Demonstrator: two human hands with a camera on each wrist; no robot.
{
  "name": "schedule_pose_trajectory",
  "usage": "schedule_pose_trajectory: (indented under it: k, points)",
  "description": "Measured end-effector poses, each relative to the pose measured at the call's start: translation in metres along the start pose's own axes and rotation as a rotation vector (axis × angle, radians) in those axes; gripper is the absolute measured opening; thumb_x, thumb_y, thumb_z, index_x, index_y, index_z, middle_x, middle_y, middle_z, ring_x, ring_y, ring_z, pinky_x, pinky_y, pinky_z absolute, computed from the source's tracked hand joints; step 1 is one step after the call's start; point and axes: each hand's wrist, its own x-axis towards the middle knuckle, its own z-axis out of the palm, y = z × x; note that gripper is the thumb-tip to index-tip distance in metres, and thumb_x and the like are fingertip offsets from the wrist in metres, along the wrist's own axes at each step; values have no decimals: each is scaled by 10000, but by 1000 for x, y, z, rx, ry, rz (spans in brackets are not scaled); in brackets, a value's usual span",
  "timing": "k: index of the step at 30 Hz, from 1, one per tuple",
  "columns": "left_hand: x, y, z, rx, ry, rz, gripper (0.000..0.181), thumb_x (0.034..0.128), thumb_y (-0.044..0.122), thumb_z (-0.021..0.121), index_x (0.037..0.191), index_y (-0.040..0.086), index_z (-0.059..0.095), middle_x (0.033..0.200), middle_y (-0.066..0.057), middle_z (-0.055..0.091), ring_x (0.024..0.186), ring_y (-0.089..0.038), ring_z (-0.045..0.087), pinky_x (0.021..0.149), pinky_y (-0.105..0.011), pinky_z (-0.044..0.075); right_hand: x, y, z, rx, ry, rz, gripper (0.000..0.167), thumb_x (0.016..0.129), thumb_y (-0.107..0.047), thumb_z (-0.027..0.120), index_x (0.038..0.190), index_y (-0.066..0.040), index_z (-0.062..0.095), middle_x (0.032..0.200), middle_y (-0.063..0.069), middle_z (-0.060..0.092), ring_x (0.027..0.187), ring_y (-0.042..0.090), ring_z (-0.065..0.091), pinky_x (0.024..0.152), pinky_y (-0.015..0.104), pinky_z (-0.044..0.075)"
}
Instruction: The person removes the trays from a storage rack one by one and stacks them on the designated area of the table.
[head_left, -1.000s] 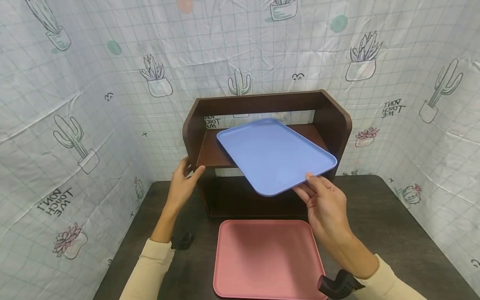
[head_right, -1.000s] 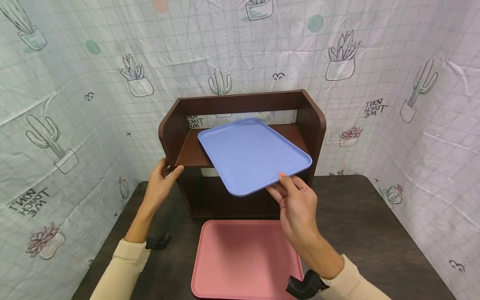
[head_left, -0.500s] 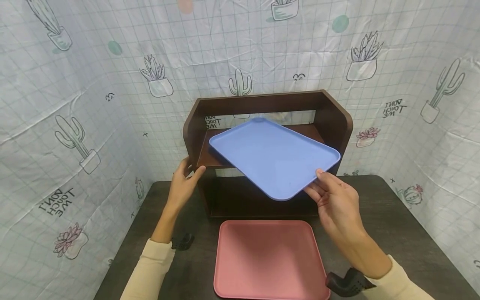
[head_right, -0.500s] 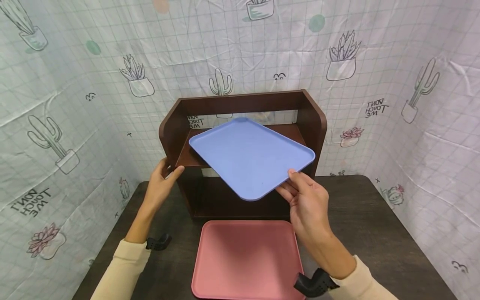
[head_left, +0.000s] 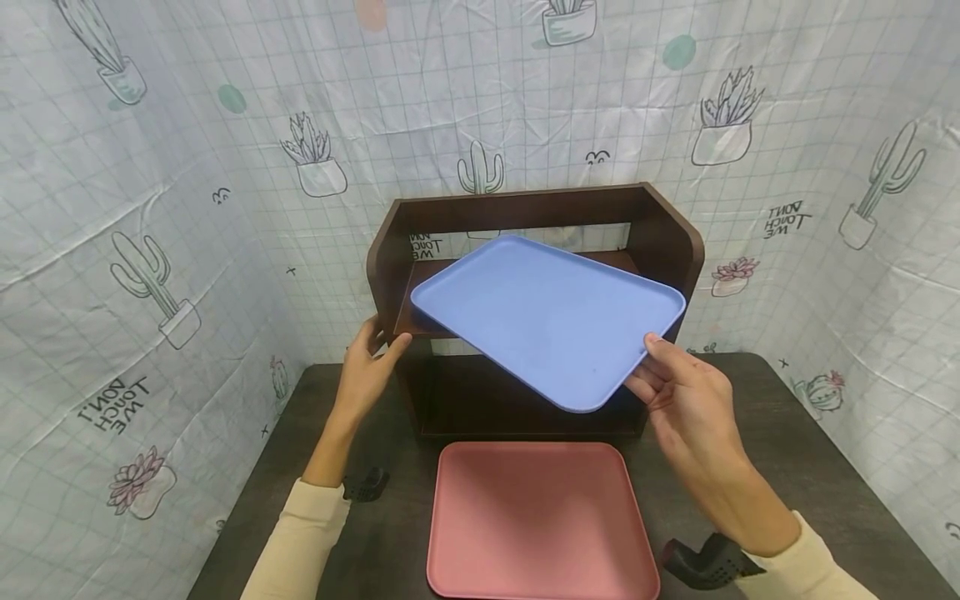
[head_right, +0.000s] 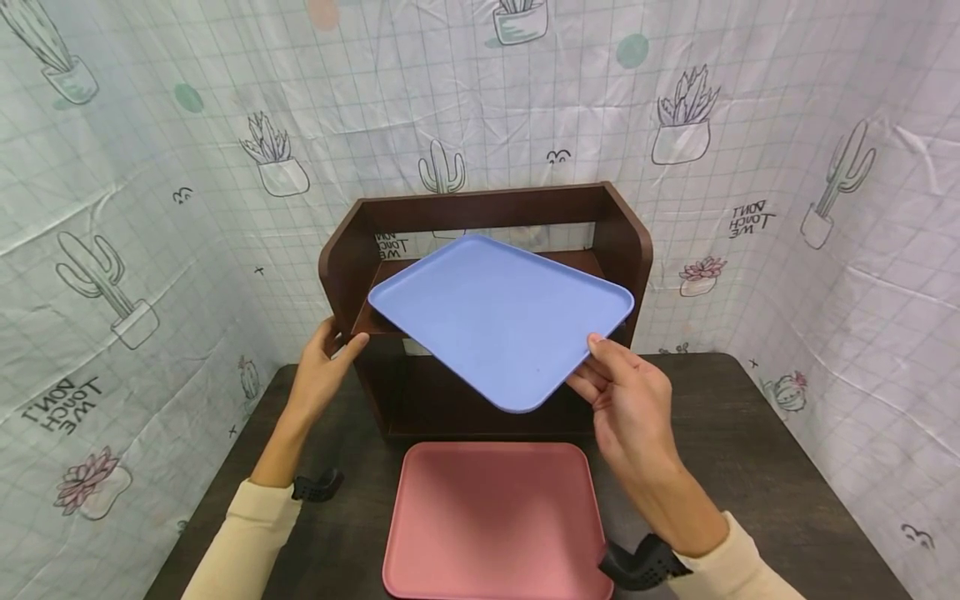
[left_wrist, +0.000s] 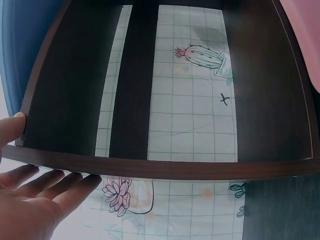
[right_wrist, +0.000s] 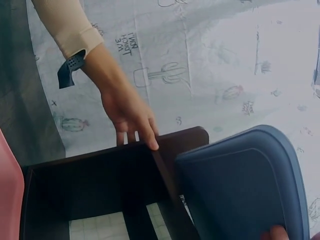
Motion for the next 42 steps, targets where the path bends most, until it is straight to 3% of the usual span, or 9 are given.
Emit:
schedule_pose_trajectory:
  k: [12, 18, 24, 30, 36, 42]
  points:
    - [-1, 0, -1, 13, -2, -5, 661, 1031, 378, 727, 1580, 111, 473, 1640, -141, 484, 1530, -383, 468, 1210, -605, 437, 8, -14, -4, -35, -12, 33, 243, 1073, 26, 560, 962, 41, 776, 887, 128, 808, 851, 153, 771, 722, 320, 663]
    - [0, 0, 0, 4, 0, -24, 638, 1035, 317, 730, 1582, 112, 473, 1630, -158, 490, 1525, -402, 469, 1211, -588, 444, 11, -21, -4, -60, 10, 44, 254, 1057, 37, 585, 897, 43, 782, 791, 105, 781, 721, 145, 732, 639, 279, 626]
    - [0, 2, 0, 32, 16, -44, 567, 1052, 224, 682, 1564, 75, 490, 1597, -194, 524, 1498, -406, 501, 1206, -579, 451, 12, -29, -5, -113, 11, 60, 236, 1048, 33, 609, 909, 29, 800, 836, 117, 806, 734, 155, 769, 642, 281, 635]
    - [0, 2, 1, 63, 29, -22, 571, 1039, 180, 660, 1568, 52, 487, 1550, -204, 569, 1465, -378, 538, 1215, -564, 447, 13, -36, -10, -127, -6, 83, 250, 1055, 29, 596, 922, 27, 807, 832, 108, 807, 731, 156, 782, 637, 269, 632]
    - [-2, 0, 0, 124, 54, 44, 608, 973, 80, 679, 1543, -24, 494, 1481, -280, 603, 1382, -446, 583, 1200, -595, 436, 13, -43, -20, -202, 3, 129, 255, 1064, -23, 608, 922, -13, 819, 818, 78, 802, 705, 169, 764, 658, 307, 622]
    - [1, -2, 0, 40, 1, 79, 632, 964, 21, 695, 1538, -90, 454, 1514, -334, 546, 1407, -496, 557, 1198, -608, 446, 11, -52, -32, -243, 5, 146, 262, 1072, -29, 595, 961, -44, 831, 896, 77, 822, 809, 175, 798, 728, 319, 641]
